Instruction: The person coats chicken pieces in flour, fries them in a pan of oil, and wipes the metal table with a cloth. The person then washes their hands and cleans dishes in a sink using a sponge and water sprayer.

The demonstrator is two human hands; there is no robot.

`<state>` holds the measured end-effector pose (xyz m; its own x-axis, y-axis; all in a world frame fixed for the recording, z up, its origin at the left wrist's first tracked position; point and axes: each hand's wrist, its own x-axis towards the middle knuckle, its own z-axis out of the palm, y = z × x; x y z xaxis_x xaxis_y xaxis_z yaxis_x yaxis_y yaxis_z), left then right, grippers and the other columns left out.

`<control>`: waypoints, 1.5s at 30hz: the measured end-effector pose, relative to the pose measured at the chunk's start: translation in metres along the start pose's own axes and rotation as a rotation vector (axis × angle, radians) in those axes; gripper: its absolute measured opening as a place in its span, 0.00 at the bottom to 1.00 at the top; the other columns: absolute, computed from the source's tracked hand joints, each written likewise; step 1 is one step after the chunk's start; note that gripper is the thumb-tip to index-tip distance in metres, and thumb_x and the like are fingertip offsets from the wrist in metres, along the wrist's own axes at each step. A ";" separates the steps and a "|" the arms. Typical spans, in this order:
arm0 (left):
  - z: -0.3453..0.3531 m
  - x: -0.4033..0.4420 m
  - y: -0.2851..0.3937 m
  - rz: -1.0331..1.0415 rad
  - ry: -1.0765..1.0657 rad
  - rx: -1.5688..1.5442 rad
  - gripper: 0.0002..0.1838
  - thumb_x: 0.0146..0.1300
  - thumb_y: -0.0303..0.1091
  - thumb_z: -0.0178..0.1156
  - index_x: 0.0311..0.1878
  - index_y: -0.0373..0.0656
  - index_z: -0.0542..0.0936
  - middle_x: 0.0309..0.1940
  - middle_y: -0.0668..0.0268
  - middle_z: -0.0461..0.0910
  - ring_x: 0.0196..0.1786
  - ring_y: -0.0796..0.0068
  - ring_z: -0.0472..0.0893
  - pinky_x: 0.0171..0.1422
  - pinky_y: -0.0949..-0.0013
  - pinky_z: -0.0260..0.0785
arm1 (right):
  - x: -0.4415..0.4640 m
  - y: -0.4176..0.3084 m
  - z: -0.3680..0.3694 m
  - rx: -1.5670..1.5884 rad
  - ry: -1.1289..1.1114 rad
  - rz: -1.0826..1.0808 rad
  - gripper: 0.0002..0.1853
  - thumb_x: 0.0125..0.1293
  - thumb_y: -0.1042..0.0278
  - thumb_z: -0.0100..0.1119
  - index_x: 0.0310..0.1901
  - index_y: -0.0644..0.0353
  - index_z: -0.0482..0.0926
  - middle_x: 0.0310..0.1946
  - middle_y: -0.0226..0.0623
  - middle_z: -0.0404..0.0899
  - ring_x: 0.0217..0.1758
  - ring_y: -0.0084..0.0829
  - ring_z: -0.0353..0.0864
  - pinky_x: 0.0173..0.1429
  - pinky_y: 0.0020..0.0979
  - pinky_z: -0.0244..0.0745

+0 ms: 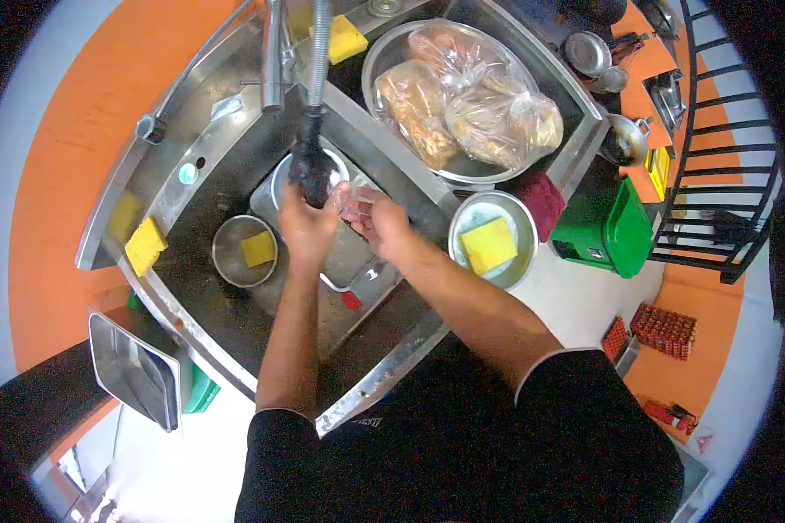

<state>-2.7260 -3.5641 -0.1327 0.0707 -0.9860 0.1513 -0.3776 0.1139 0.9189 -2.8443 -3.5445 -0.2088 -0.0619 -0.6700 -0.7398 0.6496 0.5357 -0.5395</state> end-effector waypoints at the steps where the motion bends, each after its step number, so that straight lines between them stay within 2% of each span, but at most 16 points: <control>1: 0.000 0.003 -0.011 0.125 0.049 0.075 0.29 0.50 0.37 0.72 0.50 0.33 0.70 0.44 0.53 0.76 0.46 0.59 0.75 0.53 0.60 0.65 | -0.009 -0.012 -0.003 0.097 0.022 0.030 0.16 0.69 0.62 0.43 0.52 0.60 0.70 0.39 0.42 0.77 0.40 0.36 0.80 0.39 0.31 0.74; 2: 0.003 0.001 -0.019 0.248 0.095 0.150 0.38 0.49 0.39 0.72 0.59 0.32 0.66 0.54 0.48 0.72 0.55 0.55 0.72 0.62 0.58 0.61 | -0.020 -0.023 -0.006 0.198 0.046 0.061 0.16 0.68 0.62 0.43 0.52 0.60 0.70 0.39 0.43 0.77 0.40 0.37 0.81 0.39 0.31 0.74; 4: 0.007 -0.015 -0.007 0.269 0.178 0.181 0.41 0.54 0.39 0.68 0.65 0.31 0.58 0.62 0.45 0.61 0.65 0.48 0.60 0.70 0.51 0.47 | -0.035 -0.040 -0.005 0.251 0.033 0.055 0.15 0.68 0.61 0.46 0.52 0.59 0.69 0.41 0.43 0.76 0.42 0.39 0.80 0.44 0.33 0.73; 7: 0.045 -0.072 -0.014 0.024 0.308 -0.170 0.31 0.62 0.37 0.57 0.63 0.30 0.59 0.59 0.45 0.62 0.64 0.49 0.58 0.69 0.52 0.47 | -0.053 -0.059 -0.005 0.267 0.008 0.020 0.12 0.68 0.61 0.47 0.49 0.57 0.69 0.41 0.40 0.76 0.42 0.38 0.79 0.47 0.34 0.72; 9: 0.068 -0.114 -0.006 -0.130 0.024 -0.169 0.24 0.64 0.37 0.51 0.60 0.34 0.62 0.62 0.49 0.61 0.65 0.54 0.61 0.66 0.55 0.54 | -0.066 -0.074 -0.004 0.236 -0.024 -0.036 0.12 0.68 0.62 0.48 0.49 0.57 0.70 0.39 0.39 0.76 0.41 0.37 0.79 0.47 0.34 0.72; 11: 0.107 -0.139 -0.011 0.004 -0.226 0.065 0.21 0.64 0.34 0.51 0.58 0.35 0.65 0.58 0.52 0.66 0.62 0.58 0.65 0.62 0.57 0.58 | -0.076 -0.088 -0.005 0.175 -0.099 -0.114 0.12 0.67 0.62 0.50 0.48 0.56 0.70 0.38 0.39 0.76 0.40 0.36 0.79 0.46 0.34 0.73; 13: 0.119 -0.134 0.032 0.325 -0.734 0.333 0.19 0.65 0.35 0.50 0.56 0.36 0.68 0.52 0.53 0.72 0.58 0.59 0.69 0.61 0.58 0.60 | -0.087 -0.100 -0.006 0.129 -0.172 -0.196 0.12 0.67 0.63 0.50 0.48 0.57 0.70 0.38 0.39 0.76 0.39 0.36 0.79 0.46 0.34 0.73; 15: 0.160 -0.149 0.035 0.212 -0.591 -0.294 0.20 0.66 0.39 0.50 0.56 0.37 0.70 0.50 0.54 0.74 0.57 0.60 0.70 0.61 0.59 0.61 | -0.096 -0.109 -0.006 0.089 -0.214 -0.243 0.12 0.66 0.64 0.51 0.48 0.57 0.70 0.38 0.39 0.76 0.39 0.37 0.79 0.45 0.33 0.73; 23: 0.225 -0.152 0.011 0.050 -0.823 -0.118 0.20 0.62 0.34 0.53 0.57 0.40 0.68 0.49 0.53 0.74 0.55 0.55 0.72 0.61 0.59 0.62 | -0.106 -0.124 -0.023 0.064 -0.198 -0.270 0.12 0.66 0.64 0.52 0.49 0.56 0.70 0.38 0.40 0.76 0.38 0.37 0.79 0.42 0.32 0.73; 29: 0.149 -0.109 0.032 -0.046 -0.577 -0.403 0.22 0.59 0.29 0.55 0.58 0.42 0.67 0.49 0.52 0.75 0.52 0.51 0.73 0.61 0.59 0.63 | -0.099 -0.134 -0.032 0.073 -0.122 -0.365 0.13 0.66 0.63 0.51 0.50 0.56 0.68 0.34 0.37 0.76 0.32 0.32 0.78 0.34 0.29 0.71; 32: 0.044 -0.094 0.089 -0.172 -0.459 -0.139 0.23 0.54 0.21 0.54 0.55 0.44 0.67 0.49 0.49 0.73 0.49 0.43 0.74 0.53 0.55 0.68 | -0.097 -0.131 -0.019 0.008 -0.092 -0.430 0.12 0.67 0.65 0.50 0.49 0.57 0.69 0.31 0.34 0.76 0.26 0.27 0.76 0.30 0.26 0.69; 35: -0.005 -0.097 0.097 0.067 -0.230 -0.045 0.22 0.52 0.21 0.56 0.51 0.45 0.68 0.45 0.50 0.74 0.46 0.42 0.75 0.51 0.53 0.68 | -0.074 -0.100 0.003 -0.186 -0.081 -0.516 0.09 0.66 0.69 0.50 0.47 0.56 0.71 0.30 0.33 0.77 0.27 0.25 0.76 0.31 0.24 0.70; 38: -0.028 -0.105 0.119 0.287 -0.286 0.110 0.23 0.49 0.20 0.58 0.50 0.47 0.70 0.44 0.52 0.73 0.44 0.46 0.77 0.47 0.55 0.71 | -0.037 -0.040 0.044 -0.451 -0.080 -0.640 0.08 0.65 0.73 0.50 0.44 0.58 0.73 0.30 0.33 0.77 0.28 0.25 0.77 0.31 0.26 0.72; 39: -0.033 -0.110 0.123 0.176 -0.405 0.156 0.21 0.47 0.20 0.60 0.47 0.48 0.73 0.40 0.54 0.72 0.42 0.44 0.77 0.43 0.53 0.71 | 0.003 -0.011 0.046 -0.601 -0.062 -0.816 0.08 0.63 0.74 0.52 0.43 0.58 0.73 0.29 0.36 0.78 0.28 0.31 0.79 0.31 0.32 0.74; 42: -0.041 -0.119 0.114 0.259 -0.390 0.178 0.20 0.47 0.22 0.61 0.45 0.49 0.74 0.38 0.55 0.72 0.41 0.45 0.77 0.40 0.52 0.72 | -0.016 0.010 0.074 -0.985 -0.046 -0.939 0.09 0.62 0.71 0.54 0.44 0.57 0.74 0.27 0.41 0.79 0.28 0.37 0.80 0.34 0.36 0.74; 45: -0.060 -0.103 0.078 0.179 -0.271 0.210 0.17 0.49 0.22 0.60 0.44 0.47 0.74 0.38 0.55 0.71 0.35 0.45 0.77 0.38 0.52 0.71 | -0.018 0.033 0.082 -1.060 -0.042 -0.799 0.11 0.58 0.67 0.57 0.44 0.54 0.73 0.29 0.45 0.80 0.33 0.45 0.81 0.39 0.42 0.74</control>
<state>-2.7069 -3.4462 -0.0550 -0.2492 -0.9524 0.1753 -0.5445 0.2875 0.7879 -2.7599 -3.5568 -0.1798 -0.1119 -0.9911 -0.0718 -0.4570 0.1154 -0.8819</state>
